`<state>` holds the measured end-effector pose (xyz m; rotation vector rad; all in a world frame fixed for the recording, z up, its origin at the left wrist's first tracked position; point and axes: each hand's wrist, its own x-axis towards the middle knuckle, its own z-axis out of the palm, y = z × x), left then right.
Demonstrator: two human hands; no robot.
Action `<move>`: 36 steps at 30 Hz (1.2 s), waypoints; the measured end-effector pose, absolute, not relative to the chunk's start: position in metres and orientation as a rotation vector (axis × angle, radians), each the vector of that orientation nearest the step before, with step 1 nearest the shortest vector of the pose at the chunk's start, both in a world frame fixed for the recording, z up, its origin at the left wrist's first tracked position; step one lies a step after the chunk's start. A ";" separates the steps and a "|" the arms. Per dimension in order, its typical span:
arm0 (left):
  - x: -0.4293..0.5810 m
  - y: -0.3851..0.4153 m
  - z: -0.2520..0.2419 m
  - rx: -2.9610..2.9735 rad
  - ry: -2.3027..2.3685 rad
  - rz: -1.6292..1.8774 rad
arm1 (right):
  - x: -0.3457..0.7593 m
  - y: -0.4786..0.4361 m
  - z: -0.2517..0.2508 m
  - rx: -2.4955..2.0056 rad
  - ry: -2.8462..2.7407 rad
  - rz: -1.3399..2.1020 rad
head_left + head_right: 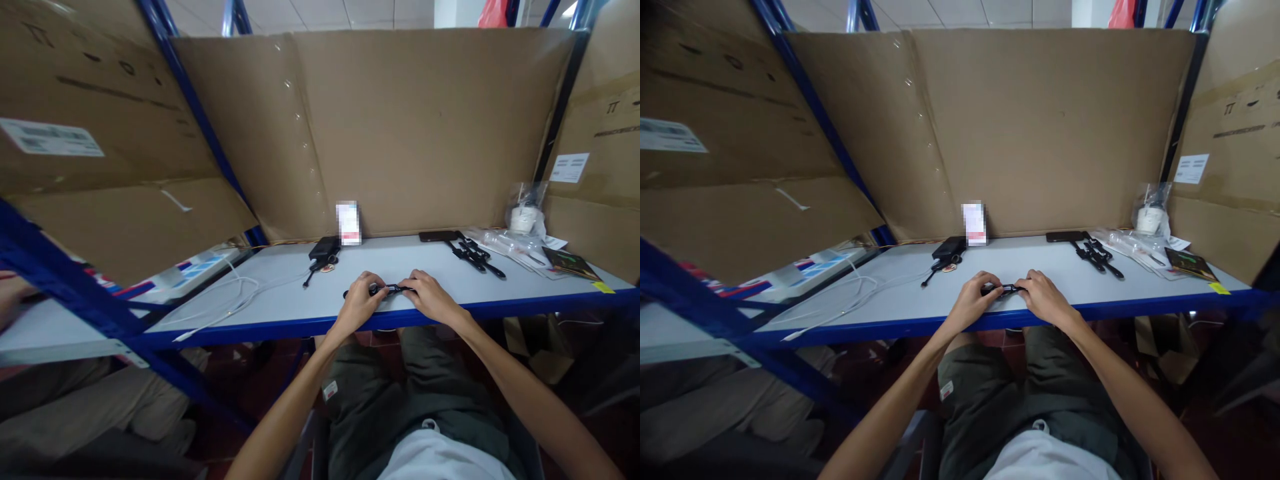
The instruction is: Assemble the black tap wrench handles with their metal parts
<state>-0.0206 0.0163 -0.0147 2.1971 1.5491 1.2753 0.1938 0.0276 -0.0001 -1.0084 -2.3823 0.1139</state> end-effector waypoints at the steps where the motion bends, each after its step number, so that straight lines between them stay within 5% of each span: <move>1: -0.021 0.016 -0.015 2.198 1.523 1.279 | 0.194 0.028 0.000 -1.005 -2.382 0.111; 17: -0.027 0.004 -0.005 2.155 1.370 1.450 | 0.210 0.023 0.017 -1.335 -2.393 0.018; 26: -0.007 -0.008 -0.009 2.697 1.694 0.856 | 0.202 0.001 0.032 -1.679 -2.390 -0.124; 36: -0.011 -0.003 -0.013 2.721 1.695 0.842 | 0.199 0.048 0.046 -1.771 -2.189 -0.192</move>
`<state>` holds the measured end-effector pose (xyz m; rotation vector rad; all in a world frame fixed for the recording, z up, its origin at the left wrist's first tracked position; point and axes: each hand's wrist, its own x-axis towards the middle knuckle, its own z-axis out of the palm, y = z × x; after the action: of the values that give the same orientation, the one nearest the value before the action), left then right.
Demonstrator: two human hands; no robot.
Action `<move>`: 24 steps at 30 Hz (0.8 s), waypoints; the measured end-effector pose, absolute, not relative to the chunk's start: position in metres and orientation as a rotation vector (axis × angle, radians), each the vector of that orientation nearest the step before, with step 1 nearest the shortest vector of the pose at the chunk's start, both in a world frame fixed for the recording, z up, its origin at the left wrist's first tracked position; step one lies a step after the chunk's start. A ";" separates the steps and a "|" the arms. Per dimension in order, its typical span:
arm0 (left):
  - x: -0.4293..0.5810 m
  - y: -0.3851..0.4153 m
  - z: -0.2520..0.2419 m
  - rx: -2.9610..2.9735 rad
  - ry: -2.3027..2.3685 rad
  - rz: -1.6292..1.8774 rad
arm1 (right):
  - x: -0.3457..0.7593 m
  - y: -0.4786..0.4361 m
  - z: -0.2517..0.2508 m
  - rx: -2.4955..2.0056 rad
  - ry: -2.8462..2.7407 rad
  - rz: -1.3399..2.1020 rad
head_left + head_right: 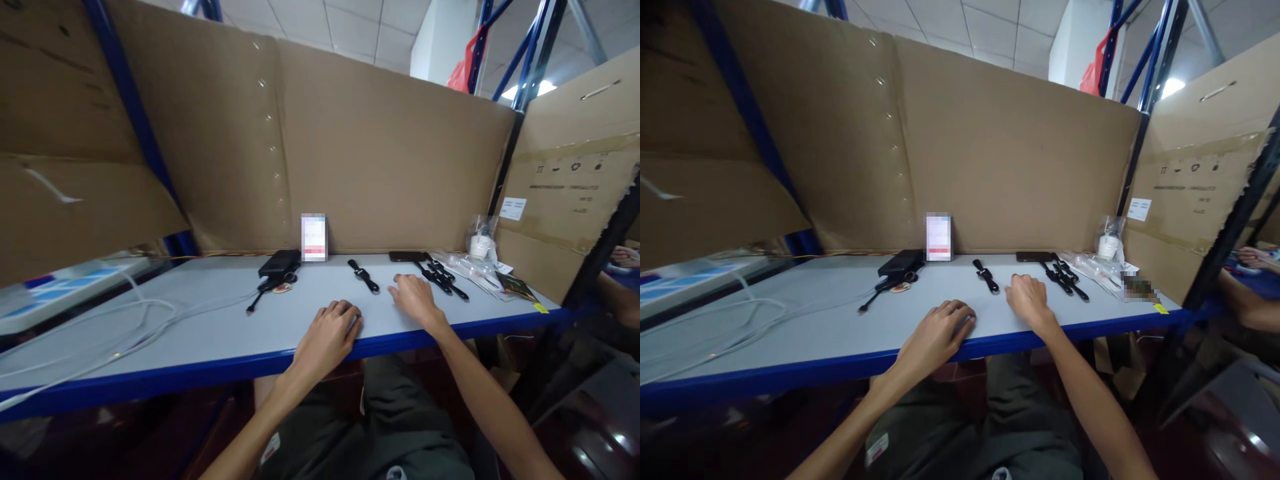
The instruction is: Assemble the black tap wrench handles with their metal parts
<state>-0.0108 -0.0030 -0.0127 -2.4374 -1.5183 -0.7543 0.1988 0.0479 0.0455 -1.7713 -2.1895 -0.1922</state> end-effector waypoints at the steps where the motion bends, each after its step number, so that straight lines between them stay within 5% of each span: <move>1: -0.011 -0.003 -0.013 -2.436 -1.519 -0.748 | 0.217 0.047 0.046 -1.795 -2.154 -0.209; 8: -0.010 -0.002 -0.015 -2.428 -1.493 -0.821 | 0.331 0.060 0.043 -1.897 -1.940 -0.307; 24: -0.009 -0.006 -0.012 -2.417 -1.502 -0.787 | 0.376 0.087 -0.015 -1.493 -2.272 0.057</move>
<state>-0.0089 -0.0062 -0.0123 -2.4172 -1.5015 -0.7874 0.3758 0.0874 -0.0155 -1.4932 -2.2722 0.0569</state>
